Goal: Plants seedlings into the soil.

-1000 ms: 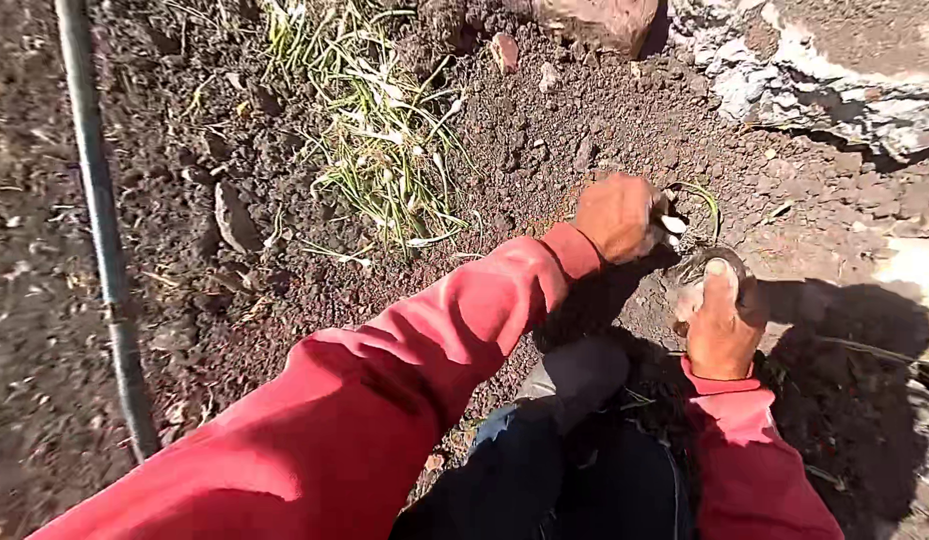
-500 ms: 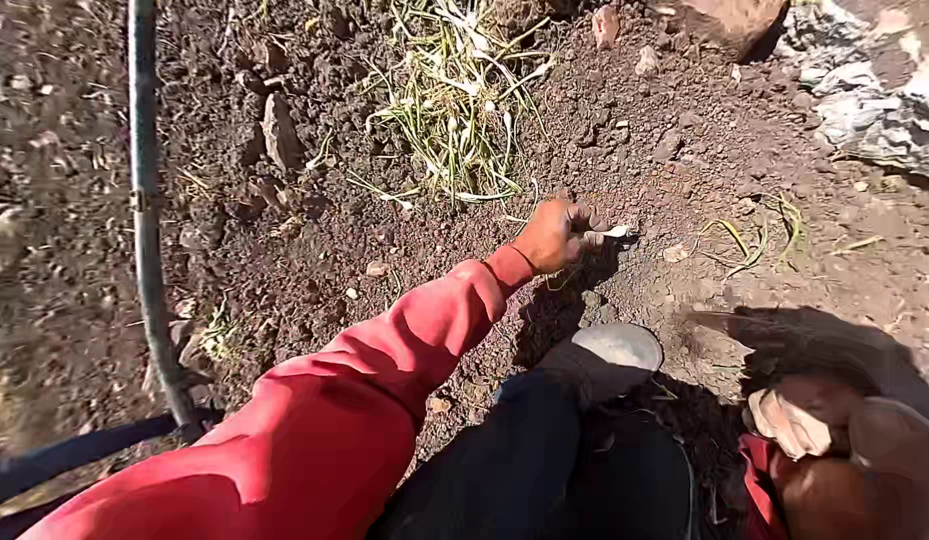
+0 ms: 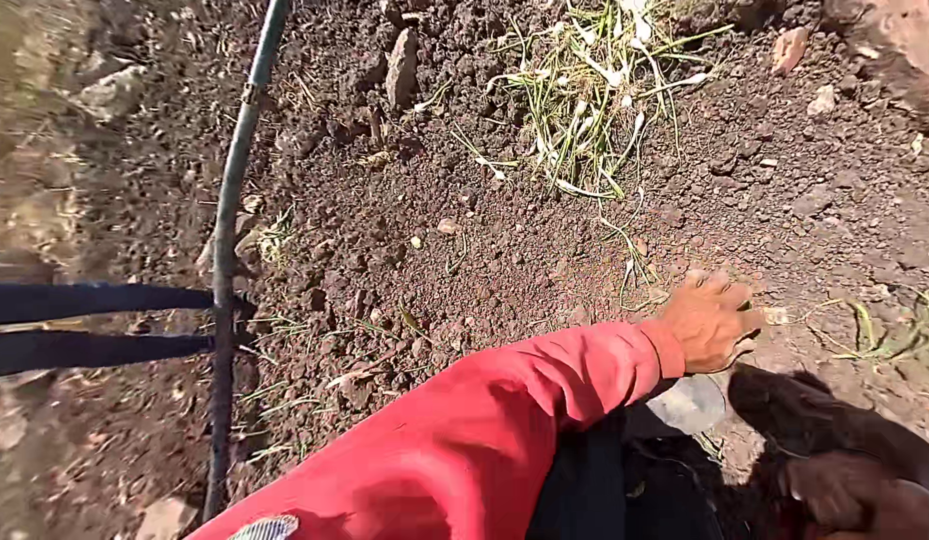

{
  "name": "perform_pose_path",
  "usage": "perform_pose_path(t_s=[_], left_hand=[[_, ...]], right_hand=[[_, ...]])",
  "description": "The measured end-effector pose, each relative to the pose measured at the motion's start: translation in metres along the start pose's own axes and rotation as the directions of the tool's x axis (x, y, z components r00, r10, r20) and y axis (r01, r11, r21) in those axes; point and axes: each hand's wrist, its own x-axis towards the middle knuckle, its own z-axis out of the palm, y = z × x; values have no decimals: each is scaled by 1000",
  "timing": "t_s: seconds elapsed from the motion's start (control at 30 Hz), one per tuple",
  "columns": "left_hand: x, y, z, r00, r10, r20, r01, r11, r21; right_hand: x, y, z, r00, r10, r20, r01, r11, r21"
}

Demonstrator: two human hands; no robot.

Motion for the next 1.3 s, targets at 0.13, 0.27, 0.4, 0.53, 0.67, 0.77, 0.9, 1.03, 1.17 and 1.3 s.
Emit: perform_pose_path(t_s=[0.13, 0.27, 0.4, 0.53, 0.67, 0.77, 0.9, 1.03, 1.17, 1.3], left_hand=[[-26, -94, -57, 761, -648, 18, 631, 734, -252], [-12, -140, -41, 469, -876, 116, 873, 439, -211], [-23, -144, -33, 491, -863, 121, 842, 434, -321], [-62, -151, -54, 606, -794, -47, 661, 536, -526], [-85, -141, -56, 717, -680, -156, 504, 659, -558], [-78, -138, -45, 772, -621, -135, 441, 677, -589], [-64, -131, -34, 749, -652, 121, 628, 639, -445], [-58, -113, -15, 722, -641, 258, 691, 672, -265], [-58, -109, -5, 758, -630, 171, 652, 725, -219], [-74, -124, -23, 836, -547, 33, 523, 778, -347]], right_hand=[[-21, 10, 13, 999, -18, -41, 9, 978, -206], [-15, 22, 36, 996, 6, -94, -32, 962, -271], [10, -47, 36, 994, -26, 106, 12, 990, 139], [52, -70, 74, 986, -12, 168, -7, 994, 111], [38, 18, 102, 999, -44, 24, 49, 965, -256], [22, 31, 104, 997, -61, 45, 72, 955, -289], [22, 29, 105, 997, -59, 54, 72, 955, -289], [20, 30, 107, 997, -68, 39, 76, 960, -270], [16, 30, 108, 999, -32, 1, 31, 977, -212], [17, 34, 107, 999, -41, 14, 43, 983, -178]])
